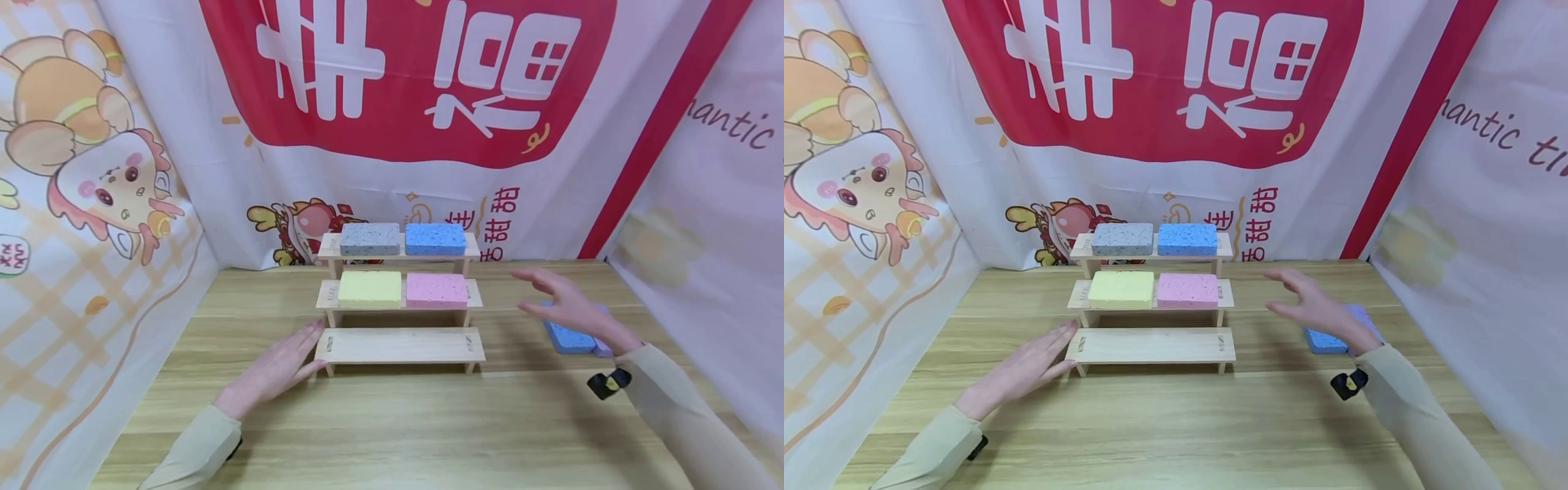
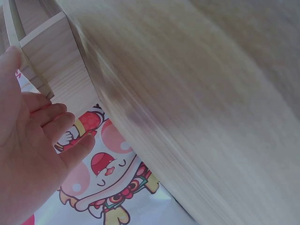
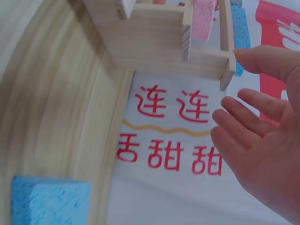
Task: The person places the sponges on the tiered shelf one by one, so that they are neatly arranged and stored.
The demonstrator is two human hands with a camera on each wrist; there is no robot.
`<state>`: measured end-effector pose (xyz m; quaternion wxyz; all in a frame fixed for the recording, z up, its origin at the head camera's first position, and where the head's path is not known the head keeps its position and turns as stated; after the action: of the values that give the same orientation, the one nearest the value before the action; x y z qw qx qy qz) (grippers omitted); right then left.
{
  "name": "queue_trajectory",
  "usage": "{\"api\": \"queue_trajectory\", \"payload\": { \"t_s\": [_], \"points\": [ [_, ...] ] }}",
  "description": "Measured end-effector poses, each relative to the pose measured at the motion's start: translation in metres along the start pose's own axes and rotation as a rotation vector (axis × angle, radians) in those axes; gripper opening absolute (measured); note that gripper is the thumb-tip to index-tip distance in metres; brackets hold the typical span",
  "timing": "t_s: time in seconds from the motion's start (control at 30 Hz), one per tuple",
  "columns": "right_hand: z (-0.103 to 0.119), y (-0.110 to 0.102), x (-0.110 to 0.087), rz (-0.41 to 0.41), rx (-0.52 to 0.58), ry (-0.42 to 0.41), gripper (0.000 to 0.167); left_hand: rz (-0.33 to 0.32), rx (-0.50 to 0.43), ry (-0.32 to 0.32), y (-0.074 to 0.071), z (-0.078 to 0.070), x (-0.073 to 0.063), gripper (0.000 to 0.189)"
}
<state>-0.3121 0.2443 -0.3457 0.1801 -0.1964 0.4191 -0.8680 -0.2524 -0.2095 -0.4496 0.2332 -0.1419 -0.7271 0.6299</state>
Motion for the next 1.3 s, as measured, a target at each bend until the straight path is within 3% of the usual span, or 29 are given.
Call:
{"api": "queue_trajectory", "payload": {
  "t_s": [0.17, 0.53, 0.87, 1.3],
  "points": [
    [-0.015, -0.008, -0.013, -0.045, 0.005, 0.042, 0.057, -0.003, 0.008, 0.000, -0.001, 0.000, 0.000, 0.073],
    [-0.061, -0.021, -0.045, -0.150, 0.041, 0.047, 0.053, 0.002, 0.007, -0.008, 0.000, 0.000, -0.001, 0.074],
    [-0.101, -0.029, -0.075, -0.219, -0.007, 0.109, 0.054, 0.002, 0.012, -0.004, 0.000, -0.001, 0.000, 0.074],
    [-0.141, -0.028, -0.102, -0.178, -0.102, 0.254, 0.064, 0.000, 0.001, -0.009, -0.002, -0.002, 0.000, 0.073]
  ]
}}
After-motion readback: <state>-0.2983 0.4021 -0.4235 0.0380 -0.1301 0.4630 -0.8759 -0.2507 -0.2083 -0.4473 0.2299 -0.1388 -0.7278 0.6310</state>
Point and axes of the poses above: each hand's wrist, its own x-axis towards the middle knuckle, its own y-axis out of the palm, z = x × y, the point moved 6 cm from there along x, towards the middle knuckle, and after that the axes turned 1 degree about y, right-handed, at the moved point
